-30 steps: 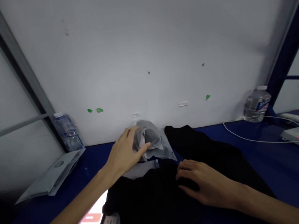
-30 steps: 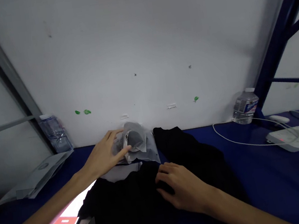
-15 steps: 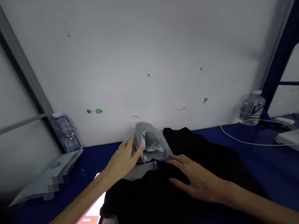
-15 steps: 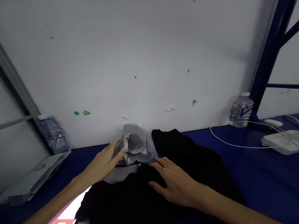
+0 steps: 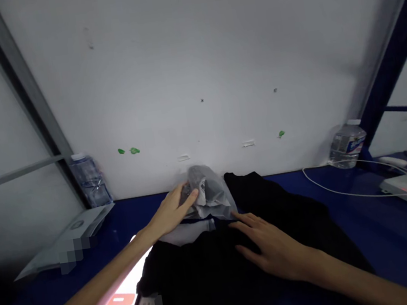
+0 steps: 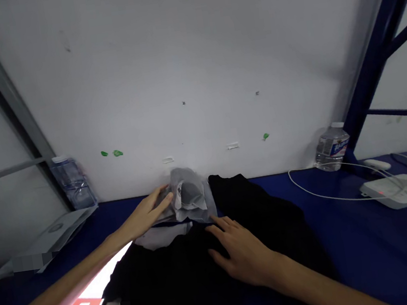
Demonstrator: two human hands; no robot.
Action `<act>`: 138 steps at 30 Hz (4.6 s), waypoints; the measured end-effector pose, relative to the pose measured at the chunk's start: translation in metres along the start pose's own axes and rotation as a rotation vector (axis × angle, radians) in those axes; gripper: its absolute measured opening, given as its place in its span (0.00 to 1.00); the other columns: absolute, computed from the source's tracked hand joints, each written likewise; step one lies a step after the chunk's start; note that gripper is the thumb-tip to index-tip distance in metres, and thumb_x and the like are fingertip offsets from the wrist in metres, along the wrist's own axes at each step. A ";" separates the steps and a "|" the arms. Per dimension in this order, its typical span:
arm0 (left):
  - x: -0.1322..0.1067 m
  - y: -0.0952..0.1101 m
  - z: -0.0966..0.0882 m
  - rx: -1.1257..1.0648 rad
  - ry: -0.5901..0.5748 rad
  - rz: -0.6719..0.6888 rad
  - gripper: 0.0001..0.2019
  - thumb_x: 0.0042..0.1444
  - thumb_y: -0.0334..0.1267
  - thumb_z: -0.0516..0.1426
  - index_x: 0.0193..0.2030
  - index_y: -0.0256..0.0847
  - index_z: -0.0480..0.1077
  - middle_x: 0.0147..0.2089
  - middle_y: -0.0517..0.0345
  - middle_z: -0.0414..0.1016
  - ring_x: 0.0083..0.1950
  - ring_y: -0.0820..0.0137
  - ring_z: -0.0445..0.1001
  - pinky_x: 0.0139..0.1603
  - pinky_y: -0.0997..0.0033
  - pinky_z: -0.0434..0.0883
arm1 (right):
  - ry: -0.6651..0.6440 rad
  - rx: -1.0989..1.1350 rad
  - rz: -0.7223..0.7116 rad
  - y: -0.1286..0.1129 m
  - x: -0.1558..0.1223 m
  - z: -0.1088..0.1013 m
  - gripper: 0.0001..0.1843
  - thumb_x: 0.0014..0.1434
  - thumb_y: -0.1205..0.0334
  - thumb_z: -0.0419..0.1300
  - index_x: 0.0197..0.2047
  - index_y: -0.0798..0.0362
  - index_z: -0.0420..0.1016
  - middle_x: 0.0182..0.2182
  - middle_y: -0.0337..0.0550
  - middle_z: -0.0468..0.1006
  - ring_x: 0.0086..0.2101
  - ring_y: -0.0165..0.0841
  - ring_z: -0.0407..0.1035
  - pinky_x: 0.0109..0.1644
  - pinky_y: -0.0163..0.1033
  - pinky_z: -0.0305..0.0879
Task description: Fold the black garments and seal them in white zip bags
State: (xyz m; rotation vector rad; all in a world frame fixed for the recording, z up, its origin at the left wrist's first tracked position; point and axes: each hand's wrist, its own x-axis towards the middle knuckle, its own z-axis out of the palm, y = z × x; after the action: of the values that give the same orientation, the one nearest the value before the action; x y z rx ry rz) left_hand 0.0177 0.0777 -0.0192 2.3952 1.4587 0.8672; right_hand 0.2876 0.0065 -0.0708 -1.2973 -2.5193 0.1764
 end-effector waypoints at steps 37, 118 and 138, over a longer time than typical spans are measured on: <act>-0.064 0.049 -0.010 0.190 -0.236 0.315 0.08 0.62 0.39 0.54 0.46 0.46 0.72 0.43 0.57 0.77 0.43 0.61 0.76 0.41 0.59 0.73 | 0.218 -0.005 0.040 0.013 -0.003 -0.046 0.22 0.56 0.45 0.65 0.49 0.48 0.78 0.43 0.47 0.81 0.46 0.48 0.74 0.57 0.59 0.64; -0.068 0.021 -0.033 0.217 -0.411 0.116 0.11 0.57 0.47 0.61 0.46 0.48 0.73 0.38 0.62 0.76 0.35 0.66 0.73 0.36 0.68 0.64 | 0.058 -0.042 -0.049 0.024 -0.009 -0.056 0.14 0.58 0.55 0.67 0.47 0.48 0.78 0.40 0.41 0.81 0.35 0.37 0.75 0.39 0.40 0.68; -0.067 0.031 -0.077 -0.343 -0.172 0.376 0.12 0.62 0.39 0.51 0.26 0.41 0.62 0.27 0.61 0.67 0.30 0.70 0.66 0.35 0.69 0.64 | 0.777 0.186 -0.164 0.019 -0.021 -0.086 0.07 0.63 0.61 0.61 0.31 0.49 0.74 0.25 0.37 0.75 0.25 0.32 0.69 0.30 0.37 0.64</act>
State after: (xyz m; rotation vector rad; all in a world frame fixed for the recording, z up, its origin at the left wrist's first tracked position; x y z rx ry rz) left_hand -0.0272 -0.0050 0.0318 2.4335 0.7384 0.8758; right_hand 0.3413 -0.0015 0.0012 -0.8507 -1.8711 -0.1130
